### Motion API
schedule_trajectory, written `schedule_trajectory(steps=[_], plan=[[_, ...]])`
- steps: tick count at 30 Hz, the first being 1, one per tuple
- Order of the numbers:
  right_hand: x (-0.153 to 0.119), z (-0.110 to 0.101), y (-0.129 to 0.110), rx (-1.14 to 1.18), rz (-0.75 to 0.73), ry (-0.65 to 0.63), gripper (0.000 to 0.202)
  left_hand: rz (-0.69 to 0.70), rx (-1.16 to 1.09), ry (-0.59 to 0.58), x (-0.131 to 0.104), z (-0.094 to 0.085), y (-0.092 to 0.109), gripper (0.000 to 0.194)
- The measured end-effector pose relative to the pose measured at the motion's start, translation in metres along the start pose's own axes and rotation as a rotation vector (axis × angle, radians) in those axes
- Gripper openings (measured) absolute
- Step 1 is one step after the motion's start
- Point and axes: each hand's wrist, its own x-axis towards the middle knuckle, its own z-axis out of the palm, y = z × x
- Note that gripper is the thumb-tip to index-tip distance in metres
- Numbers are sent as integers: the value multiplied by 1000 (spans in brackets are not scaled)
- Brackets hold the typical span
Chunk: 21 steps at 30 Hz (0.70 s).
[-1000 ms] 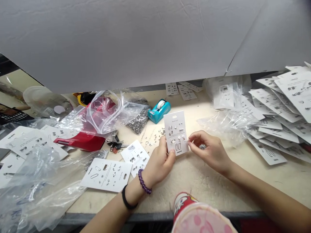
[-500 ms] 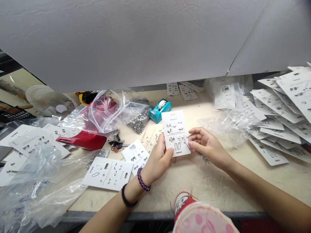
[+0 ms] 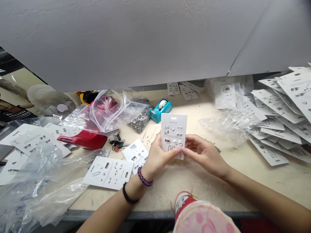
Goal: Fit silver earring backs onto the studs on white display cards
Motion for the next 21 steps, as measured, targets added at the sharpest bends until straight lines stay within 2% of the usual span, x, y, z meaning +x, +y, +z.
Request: schedule_trajectory(steps=[3, 6, 10, 12, 16, 21], plan=[[7, -10, -6, -177, -79, 31, 24, -56, -148, -18, 1, -2, 3, 48], [20, -24, -13, -537, -135, 106, 18, -94, -302, 13, 4, -6, 7, 41], [35, -32, -17, -983, -57, -39, 20, -130, -524, 131, 7, -14, 9, 32], [38, -30, -16, -1133, 15, -84, 22, -168, -637, 151, 8, -16, 10, 28], [39, -24, -14, -1248, 110, -52, 26, -237, -805, 102, 8, -16, 10, 30], [40, -21, -8, -1316, 138, -23, 24, -328, -899, 58, 8, -16, 8, 31]])
